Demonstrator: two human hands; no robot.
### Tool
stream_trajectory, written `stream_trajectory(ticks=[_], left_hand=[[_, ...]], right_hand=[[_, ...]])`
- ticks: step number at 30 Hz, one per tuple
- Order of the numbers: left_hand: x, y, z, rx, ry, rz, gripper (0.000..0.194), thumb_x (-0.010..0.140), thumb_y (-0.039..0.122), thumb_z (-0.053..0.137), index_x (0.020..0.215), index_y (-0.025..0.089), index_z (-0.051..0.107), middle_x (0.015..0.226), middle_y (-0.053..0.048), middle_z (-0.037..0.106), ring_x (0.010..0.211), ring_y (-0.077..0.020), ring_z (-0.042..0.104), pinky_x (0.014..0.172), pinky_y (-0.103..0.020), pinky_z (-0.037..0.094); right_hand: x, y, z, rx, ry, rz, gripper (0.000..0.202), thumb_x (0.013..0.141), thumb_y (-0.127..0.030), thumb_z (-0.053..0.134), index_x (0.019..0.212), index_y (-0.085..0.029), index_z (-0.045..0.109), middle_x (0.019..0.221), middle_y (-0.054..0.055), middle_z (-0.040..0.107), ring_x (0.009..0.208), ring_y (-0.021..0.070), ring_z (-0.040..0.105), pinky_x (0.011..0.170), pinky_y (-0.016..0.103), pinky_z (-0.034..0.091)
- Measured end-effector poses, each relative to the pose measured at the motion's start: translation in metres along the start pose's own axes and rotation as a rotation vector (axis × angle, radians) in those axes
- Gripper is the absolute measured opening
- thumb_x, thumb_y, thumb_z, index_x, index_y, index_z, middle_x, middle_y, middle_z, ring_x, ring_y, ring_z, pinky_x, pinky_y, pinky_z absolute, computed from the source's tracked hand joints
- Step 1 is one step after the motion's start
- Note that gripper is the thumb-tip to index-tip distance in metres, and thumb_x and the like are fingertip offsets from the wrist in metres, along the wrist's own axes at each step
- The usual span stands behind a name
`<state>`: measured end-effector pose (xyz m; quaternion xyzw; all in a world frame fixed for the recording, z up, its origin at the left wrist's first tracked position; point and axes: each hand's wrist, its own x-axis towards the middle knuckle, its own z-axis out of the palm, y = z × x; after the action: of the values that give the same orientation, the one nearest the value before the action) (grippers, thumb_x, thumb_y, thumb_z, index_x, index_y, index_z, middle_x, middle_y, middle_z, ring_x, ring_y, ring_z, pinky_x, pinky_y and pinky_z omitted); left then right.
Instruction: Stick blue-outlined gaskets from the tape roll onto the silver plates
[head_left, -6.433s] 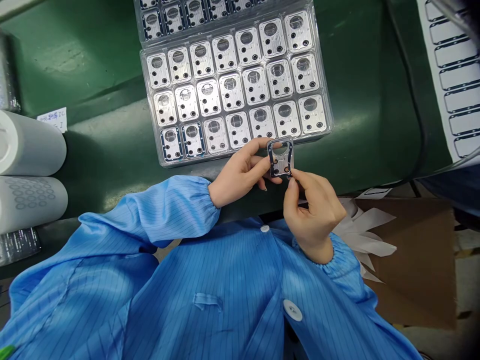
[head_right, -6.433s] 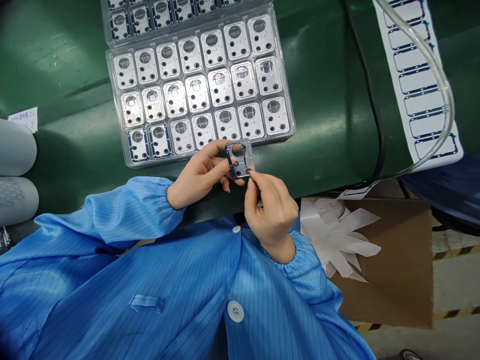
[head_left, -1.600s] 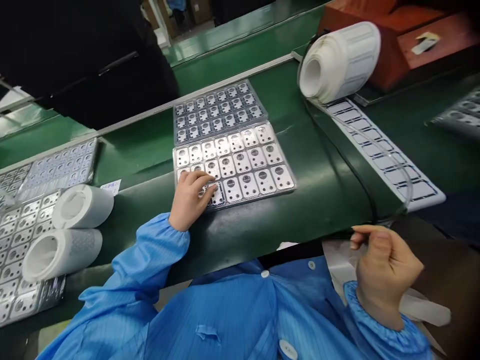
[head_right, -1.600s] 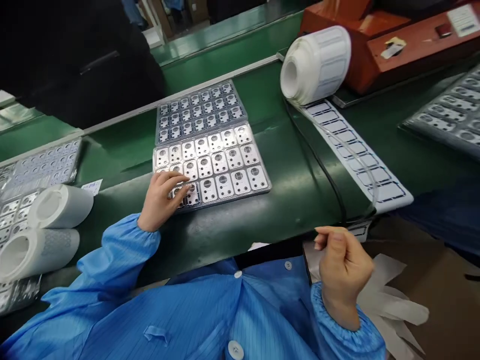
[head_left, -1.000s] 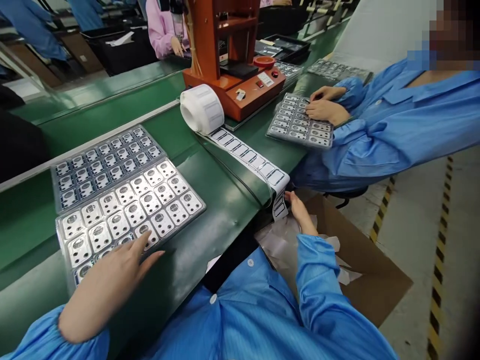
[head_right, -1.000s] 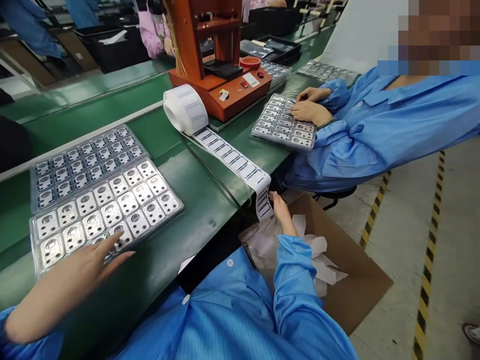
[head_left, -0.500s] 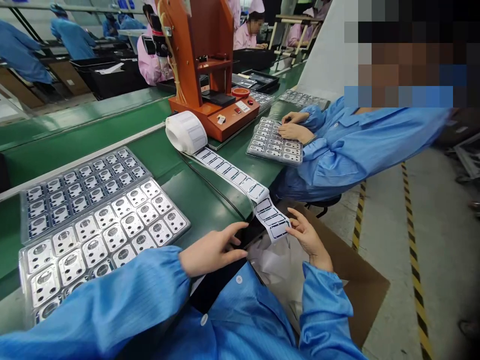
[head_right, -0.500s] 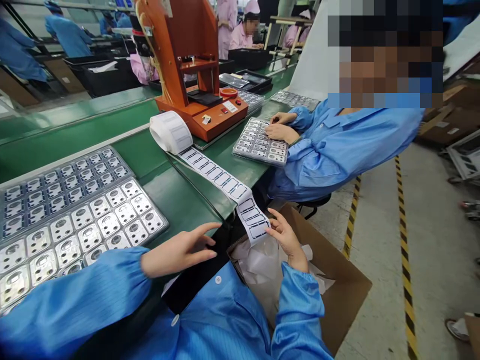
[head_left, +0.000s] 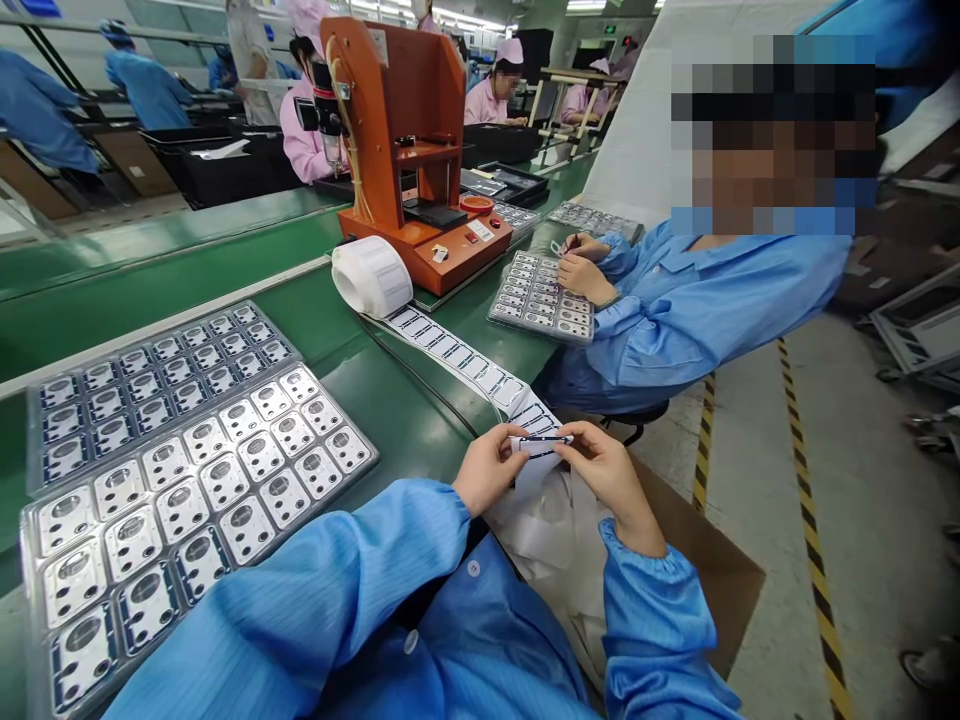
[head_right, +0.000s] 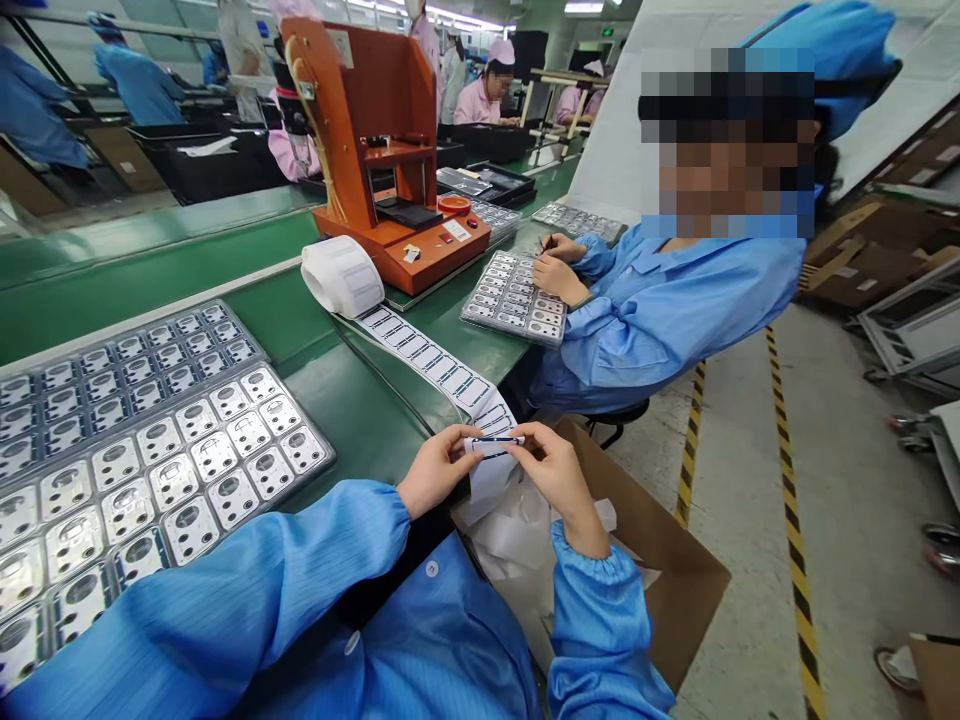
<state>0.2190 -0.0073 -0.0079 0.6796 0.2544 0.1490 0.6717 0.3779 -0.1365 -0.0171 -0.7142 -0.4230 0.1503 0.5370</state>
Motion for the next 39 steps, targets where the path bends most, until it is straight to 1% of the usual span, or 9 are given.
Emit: stream_trajectory(ticks=[5, 9, 12, 15, 18, 24, 29, 34, 39], left_hand=[[0.0, 0.001, -0.001, 0.051, 0.044, 0.026, 0.018, 0.083, 0.013, 0.066, 0.1, 0.017, 0.066, 0.089, -0.001, 0.071, 0.084, -0.0137, 0.067, 0.084, -0.025, 0.053], [0.001, 0.001, -0.001, 0.082, 0.044, 0.03, 0.016, 0.084, 0.012, 0.063, 0.099, 0.016, 0.066, 0.09, -0.002, 0.072, 0.084, -0.0138, 0.067, 0.083, -0.025, 0.052], [0.0, 0.002, 0.0, 0.1, 0.037, 0.029, 0.017, 0.084, 0.012, 0.063, 0.101, 0.016, 0.066, 0.089, -0.002, 0.072, 0.083, -0.014, 0.067, 0.083, -0.026, 0.052], [0.0, 0.001, 0.002, 0.117, 0.033, 0.031, 0.018, 0.084, 0.013, 0.063, 0.102, 0.016, 0.066, 0.089, -0.002, 0.072, 0.083, -0.0145, 0.067, 0.081, -0.026, 0.052], [0.0, -0.001, 0.004, 0.132, 0.036, 0.036, 0.019, 0.084, 0.014, 0.064, 0.103, 0.016, 0.067, 0.089, -0.002, 0.073, 0.084, -0.0147, 0.067, 0.082, -0.026, 0.052], [-0.003, -0.001, 0.007, 0.166, 0.037, 0.03, 0.019, 0.085, 0.015, 0.064, 0.103, 0.016, 0.067, 0.09, -0.002, 0.073, 0.085, -0.0146, 0.067, 0.083, -0.025, 0.052], [-0.005, 0.003, 0.008, 0.202, 0.018, 0.019, 0.021, 0.085, 0.017, 0.064, 0.105, 0.015, 0.068, 0.092, -0.002, 0.074, 0.086, -0.0149, 0.067, 0.082, -0.025, 0.051], [-0.006, 0.004, 0.01, 0.247, -0.019, 0.014, 0.026, 0.087, 0.02, 0.062, 0.111, 0.014, 0.067, 0.097, -0.004, 0.074, 0.091, -0.0167, 0.068, 0.088, -0.028, 0.051], [-0.006, -0.001, 0.014, 0.274, -0.17, 0.001, 0.052, 0.08, 0.031, 0.078, 0.125, 0.013, 0.061, 0.106, -0.007, 0.075, 0.097, -0.0202, 0.07, 0.089, -0.03, 0.054]], right_hand=[[0.0, -0.017, -0.006, -0.116, 0.013, -0.114, 0.032, 0.084, -0.053, 0.071, 0.089, -0.022, 0.077, 0.088, 0.006, 0.067, 0.078, 0.0191, 0.063, 0.071, 0.033, 0.054], [-0.005, -0.033, -0.019, -0.42, 0.071, -0.381, 0.03, 0.092, -0.045, 0.066, 0.111, -0.023, 0.074, 0.1, 0.008, 0.065, 0.084, 0.0194, 0.065, 0.078, 0.034, 0.055], [-0.01, -0.048, -0.025, -0.682, 0.036, -0.543, 0.025, 0.099, -0.032, 0.056, 0.116, -0.021, 0.071, 0.106, 0.01, 0.069, 0.096, 0.0221, 0.067, 0.085, 0.036, 0.053], [-0.014, -0.064, -0.026, -0.954, -0.006, -0.644, 0.023, 0.1, -0.027, 0.053, 0.114, -0.018, 0.07, 0.104, 0.009, 0.072, 0.09, 0.0226, 0.066, 0.083, 0.037, 0.049], [-0.015, -0.075, -0.023, -1.088, -0.02, -0.72, 0.021, 0.1, -0.024, 0.055, 0.108, -0.014, 0.07, 0.096, 0.009, 0.074, 0.081, 0.0211, 0.064, 0.077, 0.035, 0.045], [-0.016, -0.08, -0.024, -1.118, -0.079, -0.765, 0.024, 0.101, -0.019, 0.051, 0.085, -0.016, 0.068, 0.085, 0.007, 0.072, 0.073, 0.0186, 0.062, 0.068, 0.032, 0.038], [-0.021, -0.076, -0.026, -1.14, -0.108, -0.765, 0.025, 0.103, -0.024, 0.048, 0.09, -0.015, 0.068, 0.081, 0.006, 0.07, 0.072, 0.0182, 0.062, 0.068, 0.031, 0.038], [-0.023, -0.081, -0.023, -1.218, -0.051, -0.756, 0.024, 0.101, -0.021, 0.051, 0.085, -0.017, 0.068, 0.081, 0.004, 0.068, 0.064, 0.0156, 0.055, 0.062, 0.03, 0.035], [-0.031, -0.093, -0.033, -1.287, -0.046, -0.83, 0.027, 0.1, -0.014, 0.048, 0.082, -0.018, 0.068, 0.08, 0.004, 0.069, 0.068, 0.0177, 0.057, 0.075, 0.033, 0.043]])
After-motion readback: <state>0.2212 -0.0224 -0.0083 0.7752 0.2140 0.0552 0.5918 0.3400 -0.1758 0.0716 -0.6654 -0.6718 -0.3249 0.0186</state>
